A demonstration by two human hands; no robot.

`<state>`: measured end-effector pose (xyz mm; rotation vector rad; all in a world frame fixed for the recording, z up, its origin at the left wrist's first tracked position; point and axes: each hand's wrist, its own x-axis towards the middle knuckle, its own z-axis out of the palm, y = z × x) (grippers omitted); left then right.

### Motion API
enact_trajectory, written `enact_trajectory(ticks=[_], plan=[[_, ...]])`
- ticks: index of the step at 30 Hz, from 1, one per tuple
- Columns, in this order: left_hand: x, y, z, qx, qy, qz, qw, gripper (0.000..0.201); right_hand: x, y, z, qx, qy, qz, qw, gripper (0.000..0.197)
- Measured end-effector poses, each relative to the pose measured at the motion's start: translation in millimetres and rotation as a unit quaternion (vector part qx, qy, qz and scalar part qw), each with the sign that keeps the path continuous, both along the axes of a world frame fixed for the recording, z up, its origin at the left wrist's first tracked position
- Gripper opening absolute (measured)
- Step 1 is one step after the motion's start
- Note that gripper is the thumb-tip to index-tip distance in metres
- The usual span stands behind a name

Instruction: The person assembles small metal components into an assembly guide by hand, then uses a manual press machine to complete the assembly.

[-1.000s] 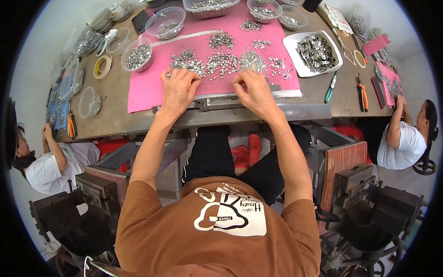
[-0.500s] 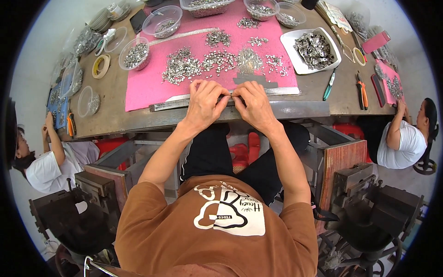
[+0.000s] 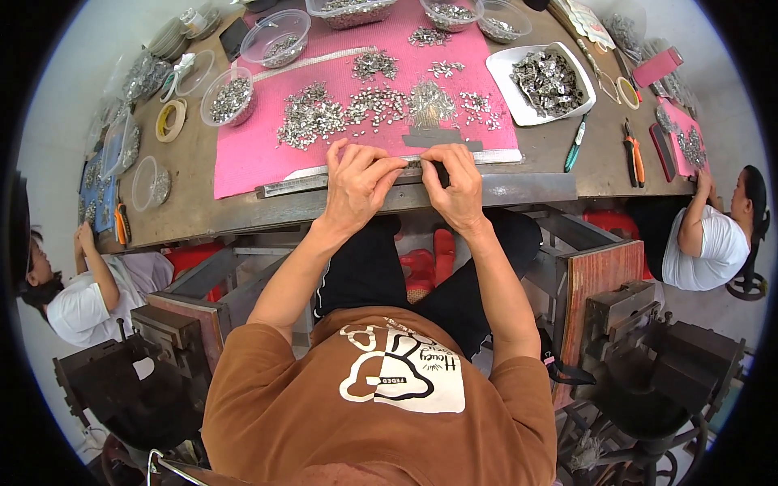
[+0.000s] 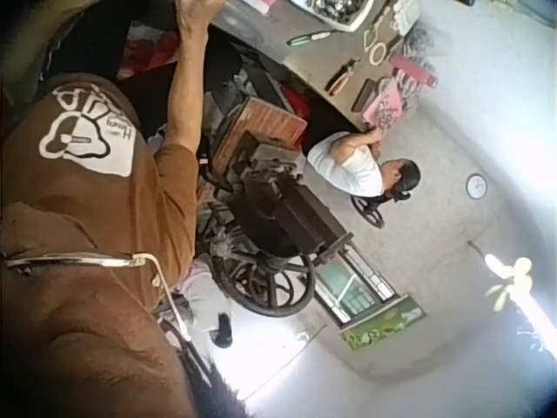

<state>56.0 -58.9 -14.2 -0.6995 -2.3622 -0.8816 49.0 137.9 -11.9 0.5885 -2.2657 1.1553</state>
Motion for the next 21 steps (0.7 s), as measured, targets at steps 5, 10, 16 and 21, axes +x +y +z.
enact_trajectory(ticks=[5, 10, 16, 21], plan=[[-17.2, -23.5, 12.3, 0.029, -0.027, 0.05, 0.998, 0.025, -2.7, 3.8, 1.9, 0.014, -0.015, -0.007, 1.0, 0.016], [-7.6, -44.9, 8.6, -0.166, -0.122, 0.005, 0.978, 0.048, -27.0, -1.3, 12.2, 0.101, -0.056, -0.009, 0.993, 0.033], [-5.0, -67.6, 15.2, -0.179, -0.151, 0.076, 0.969, 0.053, -55.3, -13.6, 14.9, 0.188, -0.053, 0.03, 0.98, 0.038], [-7.9, -56.8, 12.0, -0.186, -0.101, 0.036, 0.977, 0.055, -62.3, -39.5, 19.2, 0.277, -0.049, 0.068, 0.957, 0.041]])
